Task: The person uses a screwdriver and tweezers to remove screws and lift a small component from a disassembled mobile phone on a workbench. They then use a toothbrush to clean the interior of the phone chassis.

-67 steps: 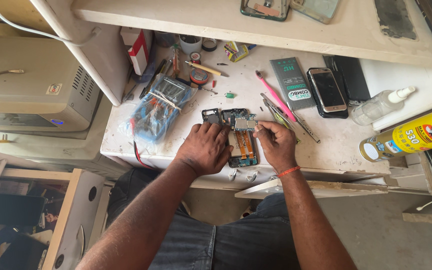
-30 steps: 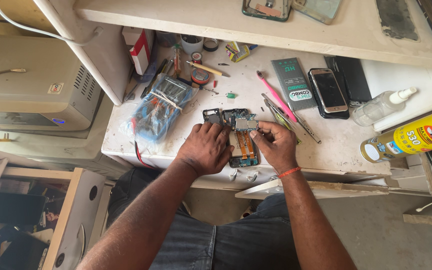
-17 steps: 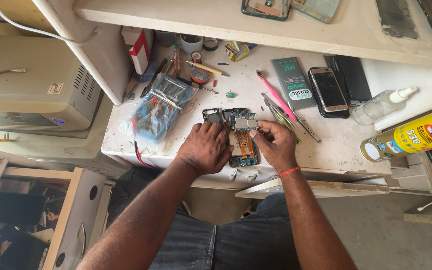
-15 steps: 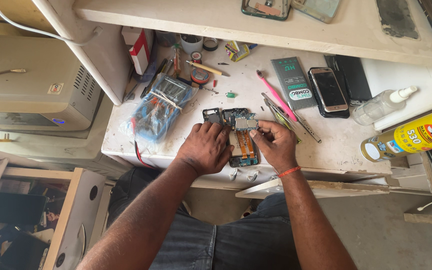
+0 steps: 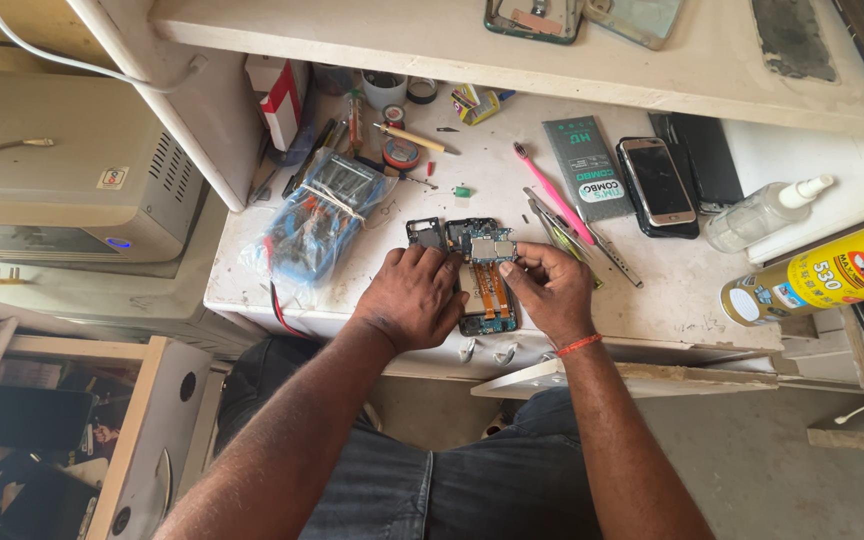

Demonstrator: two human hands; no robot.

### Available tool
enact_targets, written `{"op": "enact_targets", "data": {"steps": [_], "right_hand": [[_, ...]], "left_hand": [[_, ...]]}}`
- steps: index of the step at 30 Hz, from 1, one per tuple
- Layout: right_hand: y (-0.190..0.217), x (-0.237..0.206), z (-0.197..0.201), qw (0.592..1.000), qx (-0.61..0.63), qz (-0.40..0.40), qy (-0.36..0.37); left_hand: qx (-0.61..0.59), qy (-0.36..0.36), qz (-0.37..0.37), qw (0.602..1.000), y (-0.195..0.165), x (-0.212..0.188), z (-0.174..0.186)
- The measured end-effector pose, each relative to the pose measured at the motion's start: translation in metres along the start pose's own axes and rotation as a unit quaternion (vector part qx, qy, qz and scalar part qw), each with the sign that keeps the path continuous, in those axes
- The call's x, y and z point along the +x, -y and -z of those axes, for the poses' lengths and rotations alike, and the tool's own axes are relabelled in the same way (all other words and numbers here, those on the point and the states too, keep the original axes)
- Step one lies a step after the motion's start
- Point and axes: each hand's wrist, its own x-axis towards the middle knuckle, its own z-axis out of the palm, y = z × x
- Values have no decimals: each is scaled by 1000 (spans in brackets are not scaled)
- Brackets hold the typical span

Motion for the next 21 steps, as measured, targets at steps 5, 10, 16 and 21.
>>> {"op": "enact_targets", "data": {"steps": [5,10,16,21], "right_hand": [[-4,-1,0,1000,-7,7,-9],[-9,-1,1,999,-28,-3,-33],[-6,1,3,999,4,27,-19],[-2,-1,2,999,-13,23,-28]], "left_hand": [[3,7,-1,1000,0,1,-1],[6,16,2,1000,0,1,0],[4,-1,-3,1000,0,0,0],[8,25,6,1000,0,2,1]]}}
